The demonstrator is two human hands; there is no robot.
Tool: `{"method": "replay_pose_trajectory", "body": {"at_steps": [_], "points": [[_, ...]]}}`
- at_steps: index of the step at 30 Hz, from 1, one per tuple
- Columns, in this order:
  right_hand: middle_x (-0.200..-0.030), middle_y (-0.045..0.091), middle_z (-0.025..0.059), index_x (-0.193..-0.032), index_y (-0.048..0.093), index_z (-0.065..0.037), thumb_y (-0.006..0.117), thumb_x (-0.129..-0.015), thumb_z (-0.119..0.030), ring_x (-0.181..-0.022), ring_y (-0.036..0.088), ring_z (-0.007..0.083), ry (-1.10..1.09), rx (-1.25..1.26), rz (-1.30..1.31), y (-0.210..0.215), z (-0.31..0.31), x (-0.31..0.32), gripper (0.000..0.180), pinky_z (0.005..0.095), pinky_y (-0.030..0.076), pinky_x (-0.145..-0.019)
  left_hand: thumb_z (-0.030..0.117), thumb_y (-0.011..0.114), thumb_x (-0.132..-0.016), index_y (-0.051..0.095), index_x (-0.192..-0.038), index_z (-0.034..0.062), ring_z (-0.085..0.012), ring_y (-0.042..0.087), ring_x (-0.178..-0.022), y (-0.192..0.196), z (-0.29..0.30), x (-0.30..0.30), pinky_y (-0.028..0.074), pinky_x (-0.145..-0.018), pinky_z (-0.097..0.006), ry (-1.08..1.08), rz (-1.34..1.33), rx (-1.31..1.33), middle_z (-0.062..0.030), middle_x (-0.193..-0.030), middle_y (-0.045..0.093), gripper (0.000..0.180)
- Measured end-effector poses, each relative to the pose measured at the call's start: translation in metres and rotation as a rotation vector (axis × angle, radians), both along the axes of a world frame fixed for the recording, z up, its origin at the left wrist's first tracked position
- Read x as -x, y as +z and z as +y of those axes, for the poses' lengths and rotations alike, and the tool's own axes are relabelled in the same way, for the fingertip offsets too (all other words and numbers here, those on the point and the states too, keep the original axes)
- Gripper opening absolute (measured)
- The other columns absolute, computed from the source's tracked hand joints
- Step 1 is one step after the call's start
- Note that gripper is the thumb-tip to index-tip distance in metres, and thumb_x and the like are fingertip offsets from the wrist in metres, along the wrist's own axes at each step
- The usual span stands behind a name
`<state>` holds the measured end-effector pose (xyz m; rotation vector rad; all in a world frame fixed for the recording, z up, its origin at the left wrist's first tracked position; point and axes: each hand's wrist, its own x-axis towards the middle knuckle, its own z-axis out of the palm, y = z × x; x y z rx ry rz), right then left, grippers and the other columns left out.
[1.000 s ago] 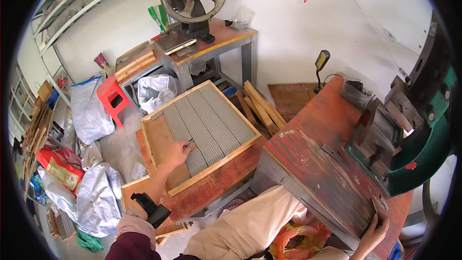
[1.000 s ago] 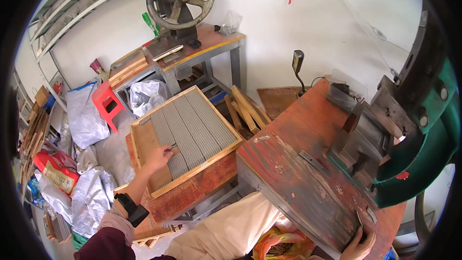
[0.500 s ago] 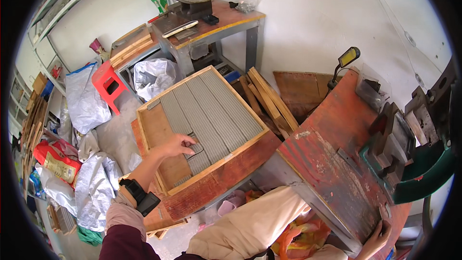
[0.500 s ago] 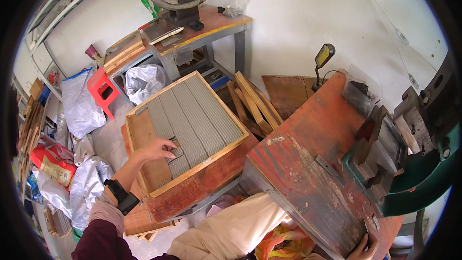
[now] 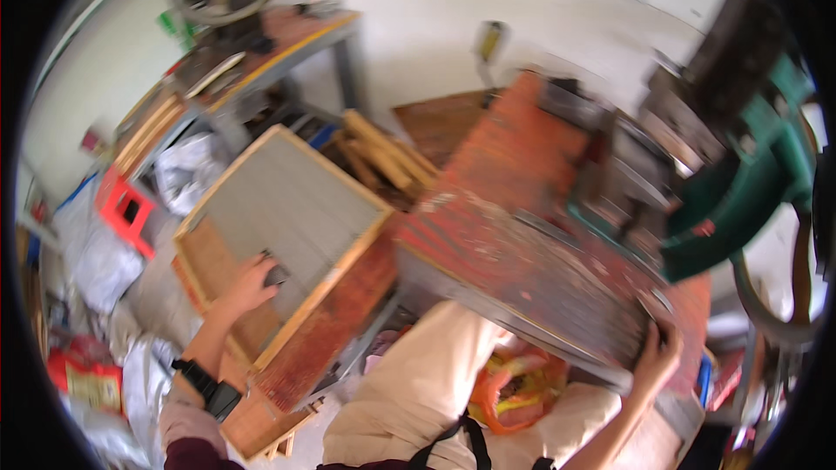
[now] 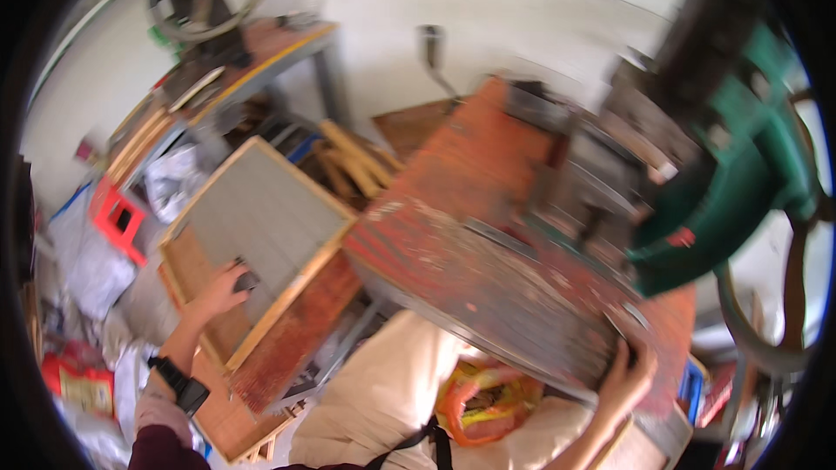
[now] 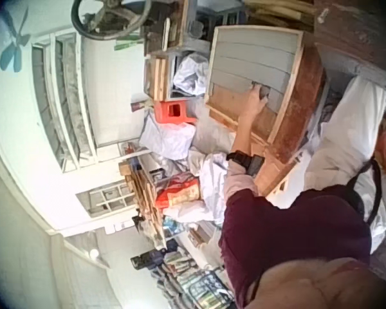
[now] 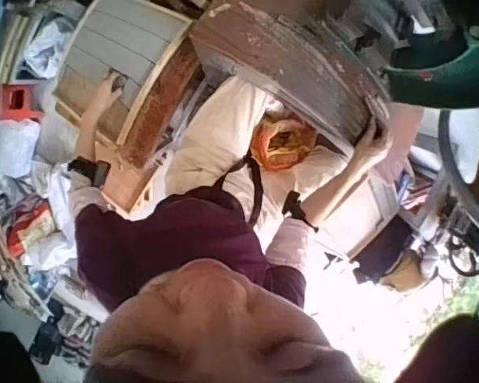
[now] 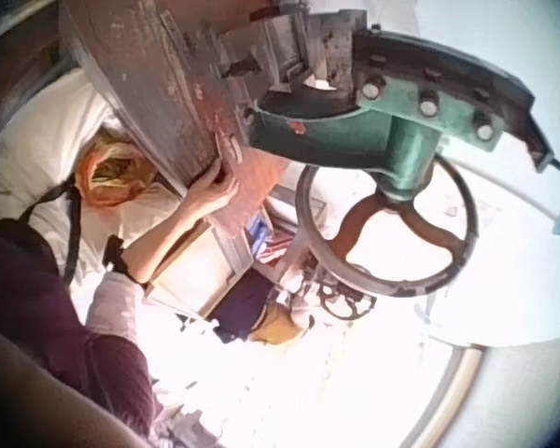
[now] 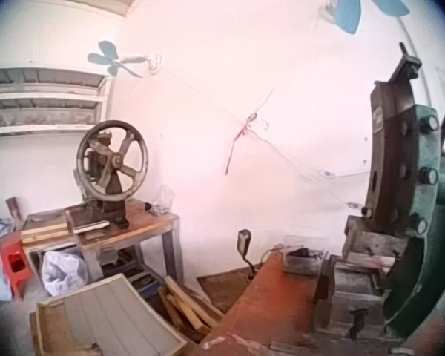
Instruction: Operating a manual hand-press to stamp small metal components.
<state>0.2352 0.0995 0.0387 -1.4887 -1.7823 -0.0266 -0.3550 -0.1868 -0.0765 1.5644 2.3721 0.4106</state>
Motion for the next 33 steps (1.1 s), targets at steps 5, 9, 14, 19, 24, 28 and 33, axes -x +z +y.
{"method": "replay_pose_trajectory", "body": {"at_steps": [5,9,14,19,24,28,33], "points": [[-0.083,0.058,0.0166,-0.083,0.062,-0.002,0.064,-0.079,-0.008,-0.084,0.053,0.0367,-0.035,-0.055,-0.041,0.004,-0.003,0.006,0.008,0.0430,0.043,-0.076,0.019,0.067,-0.069,0.060,-0.105,-0.0029,-0.0233,0.060,-0.085,-0.005,-0.003,0.031,0.049,-0.075,-0.034,0.206,-0.424,0.059,-0.0126,-0.092,0.061,0.043],[-0.082,0.057,0.0157,-0.084,0.061,-0.003,0.064,-0.079,-0.006,-0.084,0.052,0.0356,-0.021,-0.069,0.034,0.003,-0.004,0.006,0.006,0.0423,0.043,-0.076,0.029,0.056,-0.090,0.049,-0.130,0.0004,-0.0269,0.053,-0.107,0.040,0.012,0.036,0.035,-0.100,-0.043,0.159,-0.707,0.182,-0.0218,-0.121,0.056,0.049],[-0.080,0.056,0.0159,-0.084,0.062,0.000,0.063,-0.080,-0.005,-0.080,0.053,0.0352,-0.043,-0.074,0.022,0.001,-0.005,0.006,0.007,0.0414,0.043,-0.072,0.011,0.067,-0.074,0.056,-0.113,-0.0056,-0.0111,0.056,-0.085,0.125,0.072,-0.060,0.047,-0.075,-0.027,0.049,-0.937,-0.326,-0.0023,-0.088,0.059,0.044],[-0.081,0.053,0.0156,-0.084,0.061,-0.002,0.062,-0.081,-0.005,-0.081,0.050,0.0348,0.002,-0.101,0.002,0.003,-0.007,0.007,0.005,0.0418,0.042,-0.073,0.011,0.071,-0.078,0.054,-0.117,-0.0017,-0.0170,0.059,-0.092,0.184,0.181,-0.176,0.049,-0.079,-0.032,-0.572,-0.937,0.039,-0.0093,-0.098,0.060,0.045],[-0.080,0.054,0.0142,-0.085,0.064,-0.003,0.063,-0.077,-0.001,-0.079,0.051,0.0333,0.087,-0.129,-0.015,0.020,-0.021,0.003,0.008,0.0409,0.043,-0.073,0.019,0.063,-0.079,0.053,-0.112,-0.0040,-0.0342,0.057,-0.097,0.187,0.267,-0.306,0.047,-0.083,-0.041,-1.219,-0.050,-0.164,-0.0182,-0.101,0.055,0.042],[-0.083,0.060,0.0133,-0.084,0.066,-0.002,0.066,-0.073,0.002,-0.080,0.056,0.0309,0.203,-0.114,-0.077,0.040,-0.043,0.001,0.011,0.0379,0.046,-0.071,0.017,0.065,-0.077,0.053,-0.110,-0.0051,-0.0353,0.053,-0.100,0.178,0.290,-0.342,0.045,-0.087,-0.042,-1.354,0.194,-0.111,-0.0172,-0.102,0.054,0.042],[-0.083,0.063,0.0115,-0.085,0.068,-0.003,0.068,-0.073,-0.001,-0.082,0.058,0.0293,0.401,0.054,0.035,0.041,-0.058,0.023,0.012,0.0364,0.048,-0.073,0.018,0.067,-0.079,0.053,-0.112,-0.0074,-0.0376,0.052,-0.104,0.162,0.289,-0.331,0.043,-0.092,-0.042,-1.259,-0.080,-0.249,-0.0227,-0.107,0.055,0.044]]}}
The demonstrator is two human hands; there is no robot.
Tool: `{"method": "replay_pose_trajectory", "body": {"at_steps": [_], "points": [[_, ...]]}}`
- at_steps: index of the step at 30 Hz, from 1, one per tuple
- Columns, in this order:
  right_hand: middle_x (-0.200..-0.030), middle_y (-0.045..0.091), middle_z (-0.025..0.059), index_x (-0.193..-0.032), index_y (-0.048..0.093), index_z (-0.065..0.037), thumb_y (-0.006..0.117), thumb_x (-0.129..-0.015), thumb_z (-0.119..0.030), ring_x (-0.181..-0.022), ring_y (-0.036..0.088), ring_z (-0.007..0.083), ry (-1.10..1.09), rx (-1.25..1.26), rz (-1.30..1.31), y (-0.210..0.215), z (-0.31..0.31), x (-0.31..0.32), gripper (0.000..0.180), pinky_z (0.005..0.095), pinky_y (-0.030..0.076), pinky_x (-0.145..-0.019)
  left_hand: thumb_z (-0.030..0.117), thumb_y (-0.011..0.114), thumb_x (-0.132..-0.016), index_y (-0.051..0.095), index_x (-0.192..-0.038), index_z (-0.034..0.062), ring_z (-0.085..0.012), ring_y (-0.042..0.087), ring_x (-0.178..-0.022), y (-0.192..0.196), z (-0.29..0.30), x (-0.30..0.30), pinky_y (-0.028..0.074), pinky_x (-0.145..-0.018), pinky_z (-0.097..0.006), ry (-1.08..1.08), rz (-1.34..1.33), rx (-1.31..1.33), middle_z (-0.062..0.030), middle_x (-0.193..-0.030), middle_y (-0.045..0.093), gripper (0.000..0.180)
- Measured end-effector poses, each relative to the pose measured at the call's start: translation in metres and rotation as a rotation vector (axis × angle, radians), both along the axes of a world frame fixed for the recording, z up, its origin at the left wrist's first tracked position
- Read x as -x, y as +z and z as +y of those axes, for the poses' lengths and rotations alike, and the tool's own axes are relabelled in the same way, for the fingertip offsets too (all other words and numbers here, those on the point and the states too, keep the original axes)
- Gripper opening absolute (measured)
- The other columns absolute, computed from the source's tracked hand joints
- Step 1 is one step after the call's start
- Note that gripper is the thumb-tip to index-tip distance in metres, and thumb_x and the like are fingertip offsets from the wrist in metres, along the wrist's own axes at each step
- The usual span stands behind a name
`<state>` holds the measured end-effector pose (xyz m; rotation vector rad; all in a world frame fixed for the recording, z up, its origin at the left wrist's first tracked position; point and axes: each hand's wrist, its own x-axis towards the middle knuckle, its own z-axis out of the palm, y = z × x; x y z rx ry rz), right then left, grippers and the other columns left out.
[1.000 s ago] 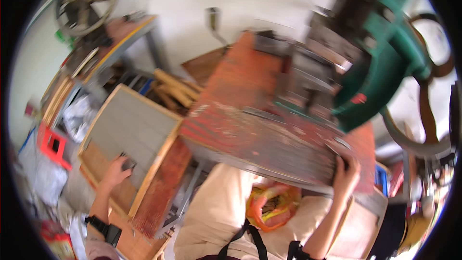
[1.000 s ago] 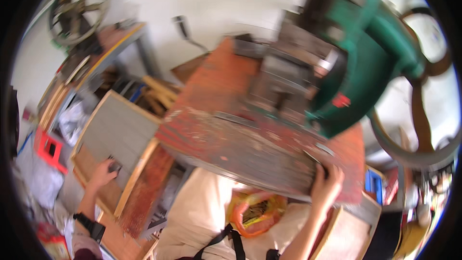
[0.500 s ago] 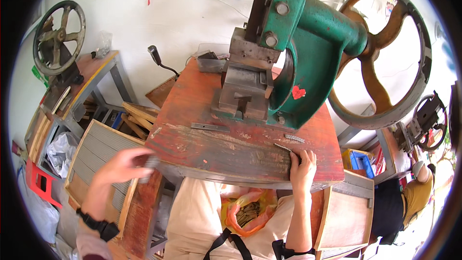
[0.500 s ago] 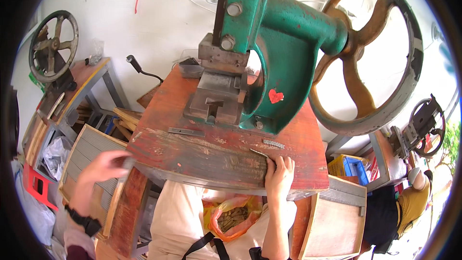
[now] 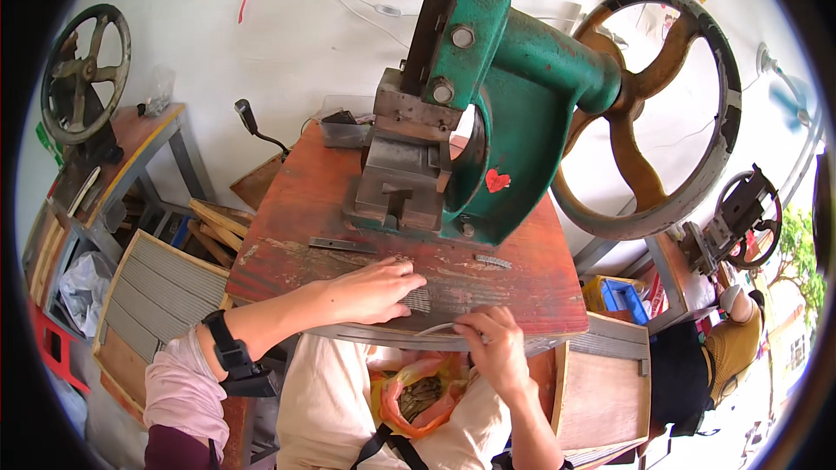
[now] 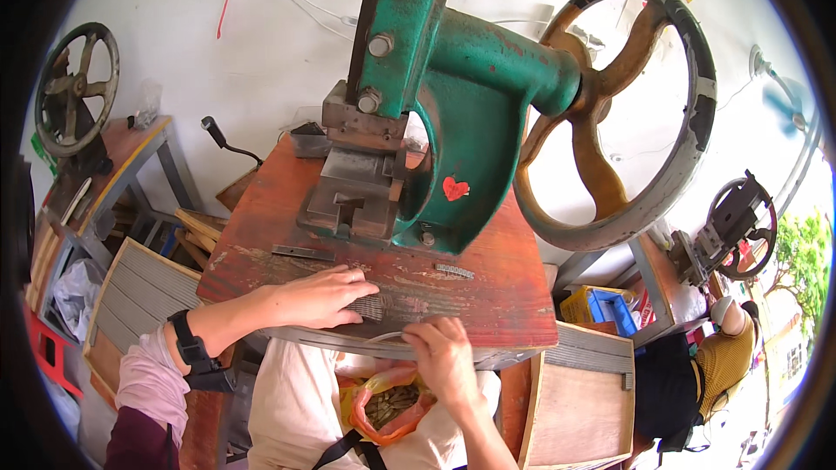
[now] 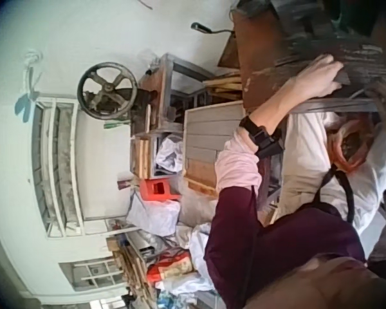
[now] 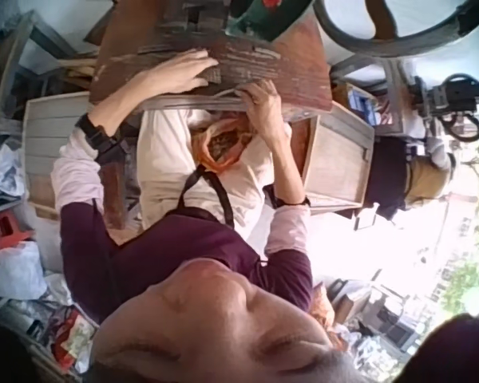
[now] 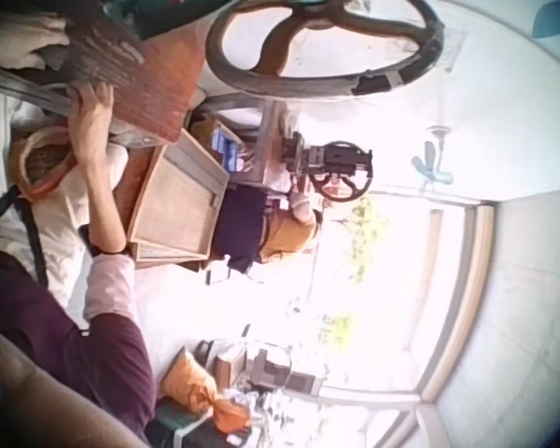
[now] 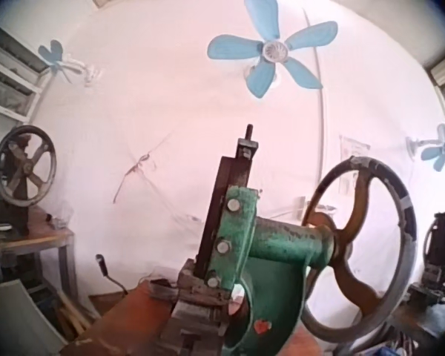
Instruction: Operating a manual hand-press to stamp small metal components.
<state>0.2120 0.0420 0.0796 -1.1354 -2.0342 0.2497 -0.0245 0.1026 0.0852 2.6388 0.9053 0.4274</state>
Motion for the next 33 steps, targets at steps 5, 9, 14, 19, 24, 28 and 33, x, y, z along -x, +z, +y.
{"method": "replay_pose_trajectory", "body": {"at_steps": [5,9,14,19,24,28,33], "points": [[-0.083,0.064,0.0124,-0.085,0.068,-0.003,0.069,-0.074,-0.003,-0.083,0.058,0.0303,0.006,0.023,0.056,-0.022,0.014,0.033,0.011,0.0373,0.048,-0.074,0.024,0.066,-0.083,0.051,-0.120,-0.0034,-0.0331,0.051,-0.103,-0.008,-0.008,0.006,0.042,-0.092,-0.040,0.094,-0.114,-0.021,-0.0169,-0.109,0.054,0.048],[-0.084,0.063,0.0141,-0.084,0.067,-0.002,0.069,-0.074,-0.003,-0.082,0.058,0.0313,-0.057,-0.024,0.083,-0.028,0.021,0.044,0.010,0.0372,0.048,-0.075,0.027,0.068,-0.081,0.049,-0.121,-0.0046,-0.0352,0.049,-0.108,-0.009,-0.014,0.004,0.040,-0.094,-0.040,0.121,-0.140,-0.005,-0.0196,-0.116,0.052,0.054],[-0.093,0.062,0.0122,-0.097,0.059,-0.001,0.069,-0.077,-0.004,-0.089,0.058,0.0285,-0.139,0.060,0.097,-0.020,0.018,0.041,0.023,0.0377,0.048,-0.078,0.018,0.068,-0.076,0.048,-0.122,-0.0060,-0.0362,0.048,-0.106,-0.008,-0.016,0.000,0.040,-0.095,-0.041,0.193,-0.118,0.044,-0.0202,-0.114,0.051,0.056],[-0.101,0.061,0.0091,-0.104,0.055,-0.002,0.062,-0.089,-0.015,-0.100,0.056,0.0220,0.063,0.634,1.095,-0.017,0.032,0.051,0.021,0.0369,0.044,-0.092,0.018,0.069,-0.074,0.051,-0.121,0.0000,-0.0350,0.048,-0.105,-0.005,-0.017,-0.007,0.041,-0.093,-0.040,0.260,-0.109,0.118,-0.0179,-0.111,0.051,0.054],[-0.109,0.058,0.0129,-0.105,0.056,-0.002,0.044,-0.098,-0.033,-0.113,0.050,0.0242,0.404,0.811,1.502,-0.021,0.050,0.066,0.034,0.0402,0.031,-0.106,0.021,0.073,-0.071,0.055,-0.112,0.0018,-0.0344,0.049,-0.100,-0.008,-0.019,-0.013,0.042,-0.090,-0.040,0.380,-0.164,0.035,-0.0162,-0.105,0.051,0.049],[-0.112,0.058,0.0165,-0.106,0.056,0.000,0.038,-0.097,-0.044,-0.115,0.047,0.0263,0.425,0.862,1.802,-0.019,0.054,0.061,0.049,0.0377,0.028,-0.107,0.021,0.073,-0.071,0.055,-0.112,0.0021,-0.0344,0.050,-0.099,-0.010,-0.019,-0.010,0.042,-0.090,-0.039,0.388,-0.237,0.080,-0.0163,-0.102,0.051,0.048],[-0.112,0.058,0.0175,-0.105,0.058,-0.001,0.037,-0.096,-0.049,-0.113,0.049,0.0271,0.494,1.034,1.567,-0.019,0.055,0.057,0.053,0.0383,0.029,-0.105,0.020,0.073,-0.071,0.055,-0.109,0.0021,-0.0351,0.049,-0.097,-0.012,-0.020,-0.013,0.042,-0.088,-0.041,0.404,-0.203,0.012,-0.0164,-0.101,0.051,0.046]]}}
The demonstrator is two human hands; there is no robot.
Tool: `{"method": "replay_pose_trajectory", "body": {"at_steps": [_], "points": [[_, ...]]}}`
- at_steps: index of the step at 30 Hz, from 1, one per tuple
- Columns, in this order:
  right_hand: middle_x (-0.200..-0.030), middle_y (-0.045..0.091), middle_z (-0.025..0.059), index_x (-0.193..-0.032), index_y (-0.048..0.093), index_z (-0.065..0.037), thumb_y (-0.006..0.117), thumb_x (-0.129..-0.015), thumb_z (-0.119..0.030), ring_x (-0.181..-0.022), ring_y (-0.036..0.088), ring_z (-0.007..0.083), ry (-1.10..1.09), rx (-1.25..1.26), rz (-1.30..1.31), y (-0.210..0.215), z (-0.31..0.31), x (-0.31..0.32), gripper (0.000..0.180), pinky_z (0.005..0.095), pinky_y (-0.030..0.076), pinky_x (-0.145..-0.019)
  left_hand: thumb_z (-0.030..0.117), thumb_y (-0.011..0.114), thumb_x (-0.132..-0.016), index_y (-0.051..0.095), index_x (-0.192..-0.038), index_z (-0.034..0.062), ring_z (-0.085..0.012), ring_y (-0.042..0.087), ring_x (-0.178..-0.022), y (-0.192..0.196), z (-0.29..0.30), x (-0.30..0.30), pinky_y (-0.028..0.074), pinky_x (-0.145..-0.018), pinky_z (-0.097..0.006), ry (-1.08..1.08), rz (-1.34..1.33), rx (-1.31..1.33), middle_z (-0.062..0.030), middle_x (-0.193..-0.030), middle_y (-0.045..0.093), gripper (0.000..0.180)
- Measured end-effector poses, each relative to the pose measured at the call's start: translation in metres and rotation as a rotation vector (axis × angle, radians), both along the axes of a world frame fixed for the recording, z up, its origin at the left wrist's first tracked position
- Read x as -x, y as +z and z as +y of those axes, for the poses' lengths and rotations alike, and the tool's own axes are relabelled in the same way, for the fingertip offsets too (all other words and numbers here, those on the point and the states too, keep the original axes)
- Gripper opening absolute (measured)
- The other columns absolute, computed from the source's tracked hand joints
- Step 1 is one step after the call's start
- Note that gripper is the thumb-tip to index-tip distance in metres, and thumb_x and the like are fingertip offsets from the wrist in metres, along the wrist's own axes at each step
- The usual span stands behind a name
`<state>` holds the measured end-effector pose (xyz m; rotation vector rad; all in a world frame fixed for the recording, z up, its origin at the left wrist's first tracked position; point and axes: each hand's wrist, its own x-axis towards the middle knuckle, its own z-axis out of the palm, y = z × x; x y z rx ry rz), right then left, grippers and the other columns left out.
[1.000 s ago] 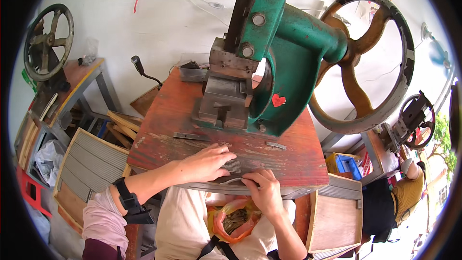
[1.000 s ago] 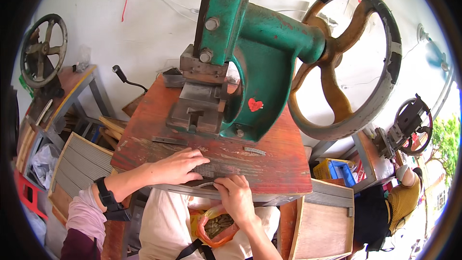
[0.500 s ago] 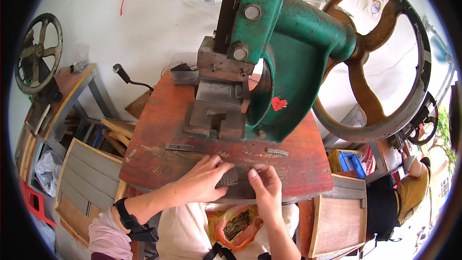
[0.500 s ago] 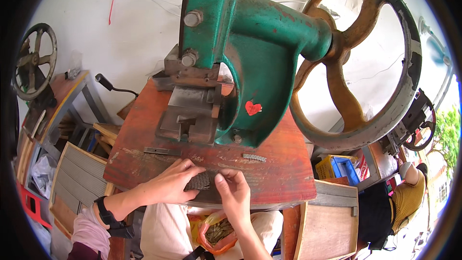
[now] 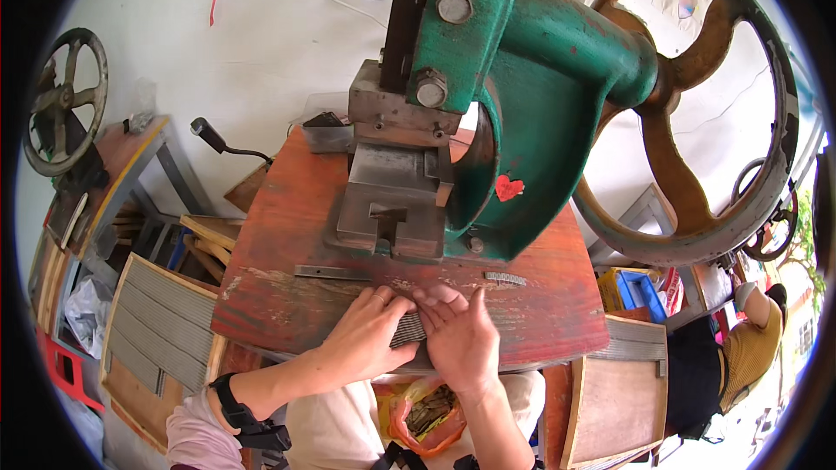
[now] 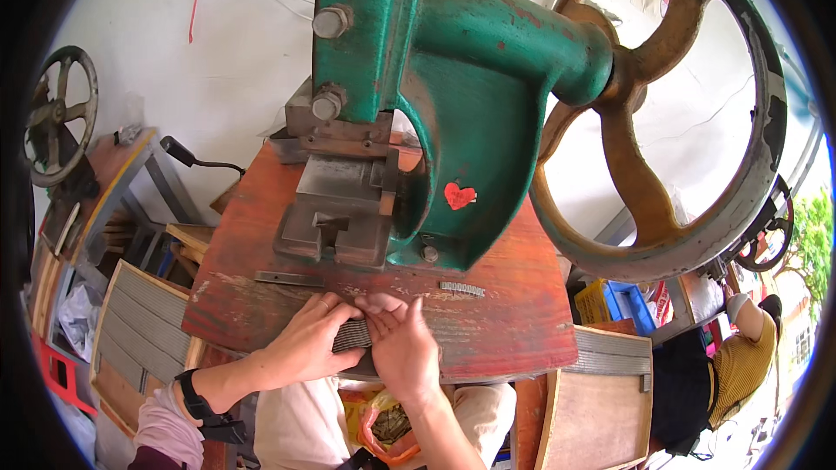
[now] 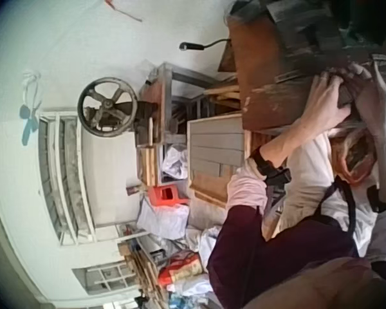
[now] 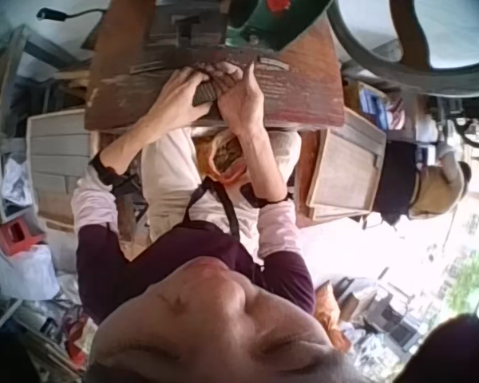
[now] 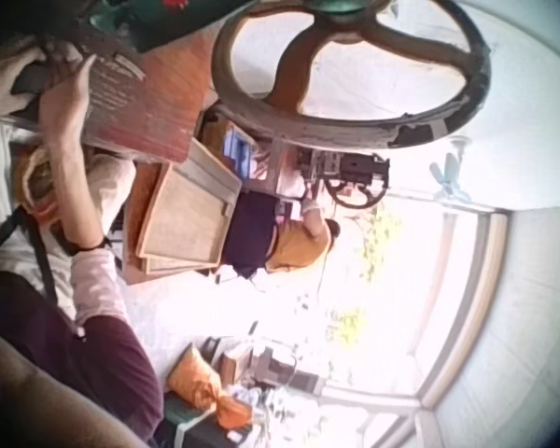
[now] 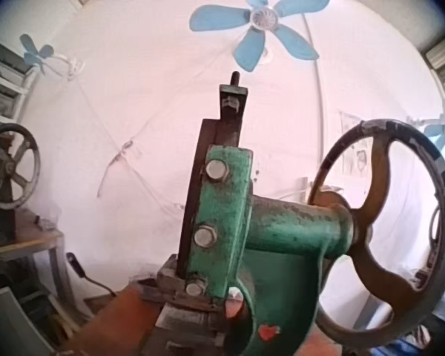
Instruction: Operating a manual hand-press to stamp small metal components.
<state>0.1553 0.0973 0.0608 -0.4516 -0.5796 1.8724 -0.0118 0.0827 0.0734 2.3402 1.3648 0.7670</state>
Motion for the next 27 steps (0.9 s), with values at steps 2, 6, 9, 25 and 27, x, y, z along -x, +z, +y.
{"method": "replay_pose_trajectory", "body": {"at_steps": [2,6,9,25,27], "points": [[-0.113,0.058,0.0176,-0.105,0.058,0.000,0.037,-0.096,-0.049,-0.113,0.049,0.0273,-0.116,0.027,0.100,-0.002,0.000,0.001,0.054,0.0377,0.029,-0.106,0.020,0.074,-0.070,0.054,-0.108,0.0018,-0.0354,0.049,-0.097,-0.001,-0.001,-0.001,0.042,-0.087,-0.042,-0.009,-0.020,0.000,-0.0165,-0.101,0.050,0.047],[-0.116,0.056,0.0168,-0.108,0.056,0.001,0.036,-0.097,-0.045,-0.116,0.046,0.0273,-0.087,0.013,0.160,-0.006,-0.002,0.003,0.050,0.0375,0.027,-0.107,0.020,0.075,-0.069,0.053,-0.108,0.0009,-0.0358,0.049,-0.095,-0.001,-0.003,0.000,0.042,-0.086,-0.042,-0.001,-0.040,-0.036,-0.0165,-0.100,0.051,0.048],[-0.116,0.055,0.0157,-0.112,0.053,0.000,0.040,-0.097,-0.034,-0.118,0.045,0.0253,-0.055,-0.064,0.024,-0.003,-0.004,-0.002,0.039,0.0365,0.027,-0.107,0.020,0.075,-0.069,0.053,-0.108,0.0009,-0.0357,0.049,-0.095,-0.002,-0.004,0.000,0.042,-0.086,-0.043,0.003,-0.013,-0.043,-0.0165,-0.100,0.051,0.049],[-0.117,0.055,0.0168,-0.134,0.040,-0.006,0.070,-0.075,-0.011,-0.115,0.048,0.0336,-0.018,-1.024,-1.351,0.013,-0.001,-0.017,0.066,0.0407,0.040,-0.097,0.012,0.071,-0.072,0.043,-0.123,-0.0011,-0.0364,0.049,-0.106,0.006,-0.018,0.009,0.041,-0.093,-0.042,0.030,-0.085,-0.013,-0.0210,-0.113,0.053,0.060],[-0.115,0.057,0.0162,-0.133,0.041,-0.006,0.070,-0.075,-0.012,-0.115,0.048,0.0332,-0.045,-1.048,-1.363,0.012,-0.001,-0.018,0.066,0.0405,0.040,-0.097,0.012,0.071,-0.073,0.043,-0.123,-0.0001,-0.0366,0.049,-0.107,0.007,-0.022,0.012,0.042,-0.092,-0.042,0.043,-0.029,-0.066,-0.0204,-0.112,0.054,0.059]]}}
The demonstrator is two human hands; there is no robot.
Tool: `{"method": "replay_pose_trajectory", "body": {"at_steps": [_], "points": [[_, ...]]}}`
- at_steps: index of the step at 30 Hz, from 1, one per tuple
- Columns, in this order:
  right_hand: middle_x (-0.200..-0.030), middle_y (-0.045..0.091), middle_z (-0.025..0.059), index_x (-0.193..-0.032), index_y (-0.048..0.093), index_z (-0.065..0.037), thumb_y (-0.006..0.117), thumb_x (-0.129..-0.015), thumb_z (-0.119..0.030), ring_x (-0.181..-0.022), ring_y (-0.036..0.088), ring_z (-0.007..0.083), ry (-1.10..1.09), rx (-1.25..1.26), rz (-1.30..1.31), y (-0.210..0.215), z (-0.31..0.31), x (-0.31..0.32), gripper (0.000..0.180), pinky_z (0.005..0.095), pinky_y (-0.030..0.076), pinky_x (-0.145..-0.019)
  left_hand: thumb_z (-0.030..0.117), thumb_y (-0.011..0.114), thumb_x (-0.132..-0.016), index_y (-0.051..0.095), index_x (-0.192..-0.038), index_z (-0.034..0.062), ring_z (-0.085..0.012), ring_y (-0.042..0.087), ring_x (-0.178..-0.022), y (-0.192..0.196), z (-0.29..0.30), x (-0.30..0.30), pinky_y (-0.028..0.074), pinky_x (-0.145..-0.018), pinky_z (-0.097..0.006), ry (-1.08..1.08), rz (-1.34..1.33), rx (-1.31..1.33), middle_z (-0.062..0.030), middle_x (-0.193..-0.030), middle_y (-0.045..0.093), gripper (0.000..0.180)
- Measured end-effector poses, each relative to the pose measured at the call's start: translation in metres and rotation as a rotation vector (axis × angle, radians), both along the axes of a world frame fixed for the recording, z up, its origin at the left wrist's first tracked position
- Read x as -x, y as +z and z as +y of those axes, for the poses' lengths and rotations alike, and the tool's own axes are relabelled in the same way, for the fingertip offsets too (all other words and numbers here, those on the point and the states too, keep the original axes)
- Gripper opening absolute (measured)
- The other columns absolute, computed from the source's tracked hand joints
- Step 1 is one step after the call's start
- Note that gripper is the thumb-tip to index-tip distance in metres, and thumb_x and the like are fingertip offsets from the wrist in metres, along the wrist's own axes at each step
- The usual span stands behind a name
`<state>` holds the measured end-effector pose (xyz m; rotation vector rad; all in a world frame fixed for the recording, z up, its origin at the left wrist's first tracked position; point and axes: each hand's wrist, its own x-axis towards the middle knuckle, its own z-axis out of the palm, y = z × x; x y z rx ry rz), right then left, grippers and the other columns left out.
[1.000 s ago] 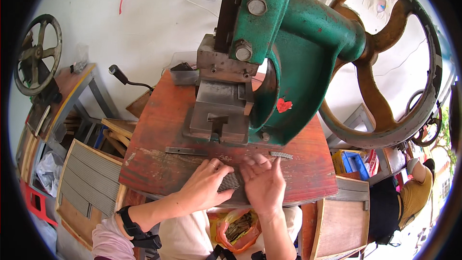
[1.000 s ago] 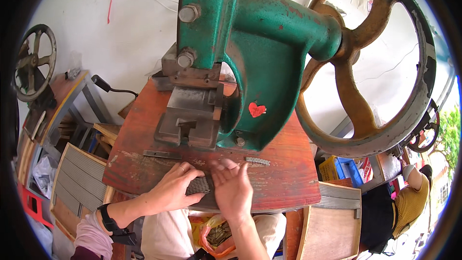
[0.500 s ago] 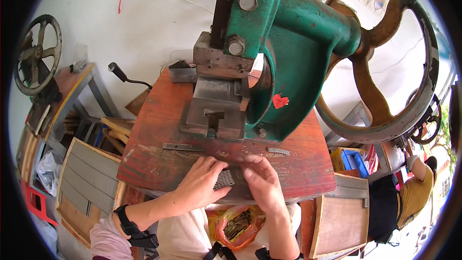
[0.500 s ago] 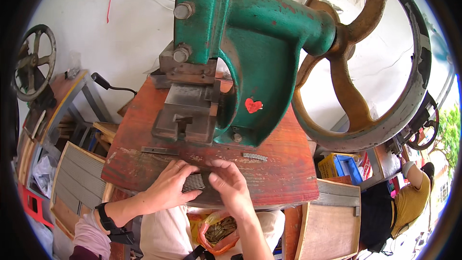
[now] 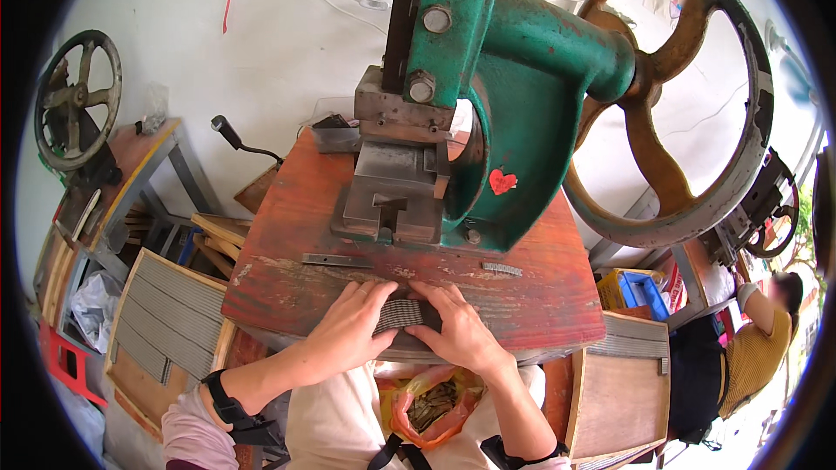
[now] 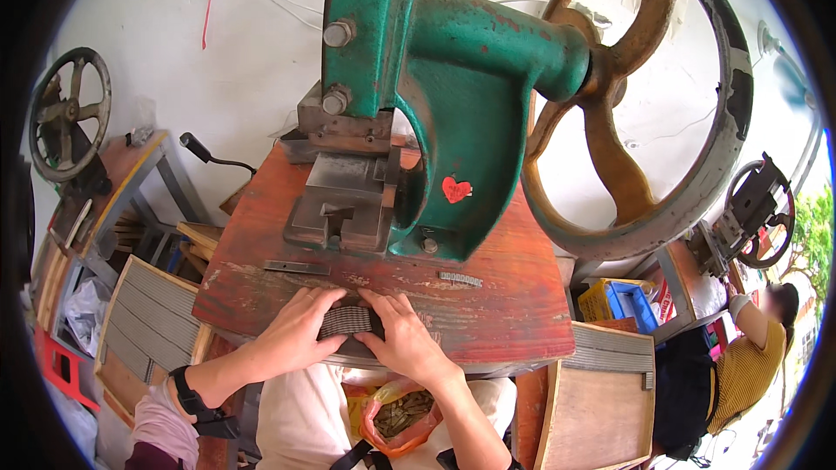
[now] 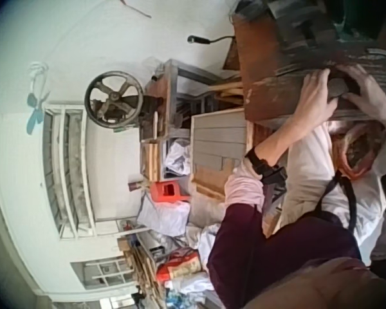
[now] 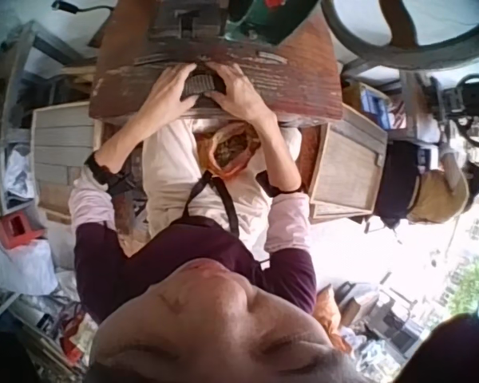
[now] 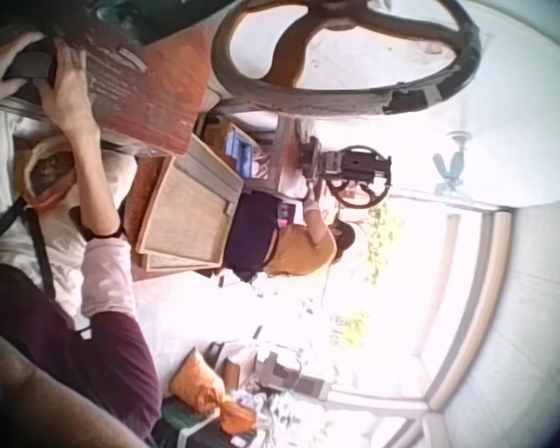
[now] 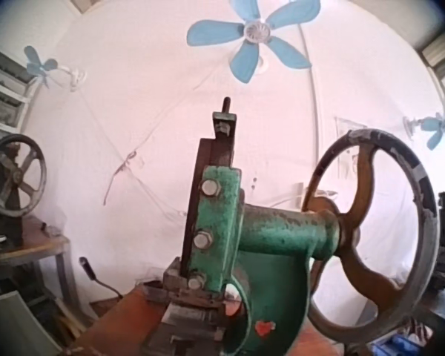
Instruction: Operating a manual hand-press to stamp small metal components.
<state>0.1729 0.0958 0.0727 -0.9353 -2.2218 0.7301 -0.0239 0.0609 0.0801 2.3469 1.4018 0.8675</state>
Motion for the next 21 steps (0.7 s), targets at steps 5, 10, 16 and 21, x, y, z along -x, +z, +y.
{"method": "replay_pose_trajectory", "body": {"at_steps": [5,10,16,21], "points": [[-0.121,0.054,0.0176,-0.132,0.044,-0.005,0.071,-0.075,-0.013,-0.114,0.049,0.0337,0.003,-0.034,0.023,0.002,-0.001,-0.005,0.064,0.0388,0.040,-0.098,0.011,0.071,-0.074,0.043,-0.123,0.0004,-0.0363,0.050,-0.106,0.001,-0.004,0.006,0.043,-0.091,-0.041,-0.005,-0.031,0.042,-0.0201,-0.112,0.054,0.057],[-0.122,0.053,0.0177,-0.131,0.045,-0.005,0.071,-0.075,-0.014,-0.115,0.048,0.0332,0.007,0.107,0.018,0.004,0.001,-0.005,0.062,0.0378,0.039,-0.098,0.011,0.070,-0.074,0.045,-0.122,0.0002,-0.0361,0.050,-0.105,-0.002,-0.003,0.006,0.043,-0.090,-0.042,-0.005,-0.045,0.026,-0.0201,-0.112,0.054,0.055],[-0.118,0.056,0.0171,-0.124,0.052,-0.003,0.072,-0.074,-0.015,-0.112,0.050,0.0326,-0.016,-0.014,-0.018,-0.003,0.000,0.000,0.055,0.0377,0.042,-0.095,0.013,0.070,-0.074,0.045,-0.123,-0.0011,-0.0355,0.049,-0.106,-0.011,0.000,0.009,0.043,-0.091,-0.041,-0.010,-0.026,-0.018,-0.0199,-0.112,0.055,0.057],[-0.114,0.057,0.0169,-0.120,0.054,0.000,0.074,-0.072,-0.014,-0.110,0.050,0.0334,-0.046,-0.045,-0.001,0.005,-0.008,0.007,0.053,0.0385,0.043,-0.093,0.013,0.072,-0.072,0.044,-0.126,-0.0044,-0.0332,0.050,-0.104,-0.007,0.002,0.021,0.044,-0.090,-0.040,-0.103,-0.064,-0.027,-0.0193,-0.110,0.056,0.063]]}}
